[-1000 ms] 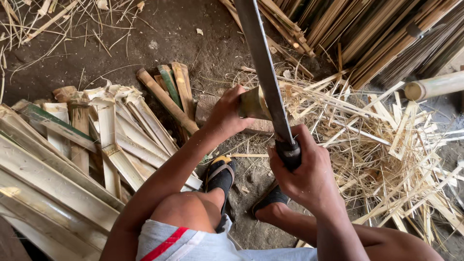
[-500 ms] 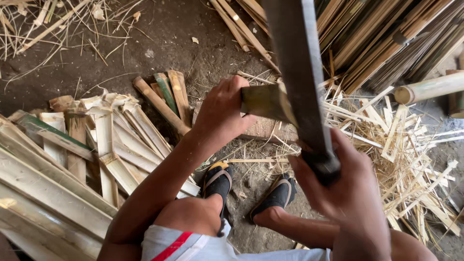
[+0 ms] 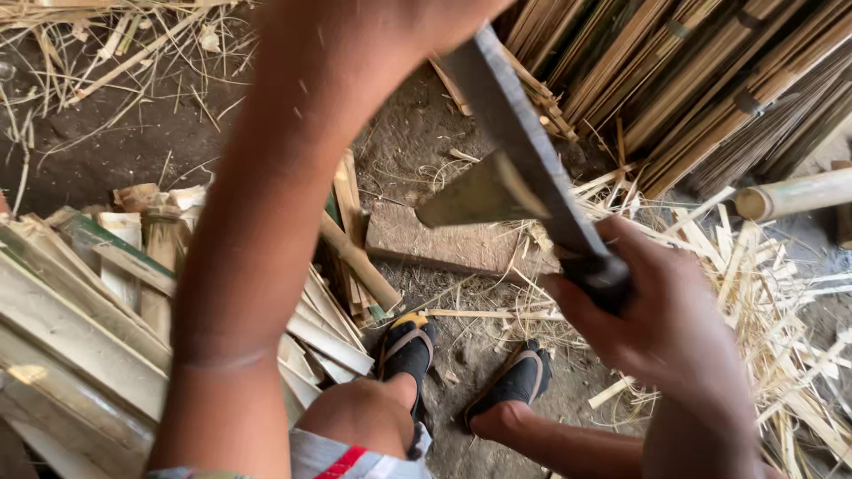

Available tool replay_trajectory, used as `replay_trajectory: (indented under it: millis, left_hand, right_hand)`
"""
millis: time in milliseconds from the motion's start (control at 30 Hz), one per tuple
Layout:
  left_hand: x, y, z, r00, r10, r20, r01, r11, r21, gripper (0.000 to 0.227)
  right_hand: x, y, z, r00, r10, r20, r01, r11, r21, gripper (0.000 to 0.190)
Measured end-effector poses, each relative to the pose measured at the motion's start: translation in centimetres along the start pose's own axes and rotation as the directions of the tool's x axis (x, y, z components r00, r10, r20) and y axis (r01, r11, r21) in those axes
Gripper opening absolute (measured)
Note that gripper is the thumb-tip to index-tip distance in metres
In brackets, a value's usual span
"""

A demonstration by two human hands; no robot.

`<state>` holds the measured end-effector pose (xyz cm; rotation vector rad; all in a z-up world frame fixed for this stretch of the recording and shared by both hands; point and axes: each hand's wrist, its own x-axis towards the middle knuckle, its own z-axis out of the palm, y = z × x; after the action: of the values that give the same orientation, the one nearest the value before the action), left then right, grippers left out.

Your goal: The person uses a machete to split bamboo stalks into thin strips. They repeatedly position a bamboo piece on a wooden block, strike it with the machete to split it, and then separate the resulting strips by hand.

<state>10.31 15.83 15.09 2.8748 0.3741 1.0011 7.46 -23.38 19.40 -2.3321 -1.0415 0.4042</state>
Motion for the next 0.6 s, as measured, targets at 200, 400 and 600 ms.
replay_trajectory:
  millis: [200,400,600]
  left_hand:
    - [-5.0,0.4,8.0,0.927,-0.056,0.37,0.104,0.988,-0.111,0.059]
    - [-0.2,0.5,5.4,0.975,0.185,-0.125,-0.212,0.945,-0.25,0.049]
    - [-7.8,-3.2,17.3,0.956,-0.092,0.279,0.146,0.972,-0.182,0.062]
  right_hand:
    - [7.5,5.4,12.1,0.964,0.129,0.234,-0.126,0.992,-0.025,0.027]
    - [7.4,3.6,6.2,0.98,0.087,0.179,-0.091,0.996,0.014,0.027]
    - [12.9,10.1,16.8,0.91,0.29,0.297,-0.285,0.957,-0.061,0.034]
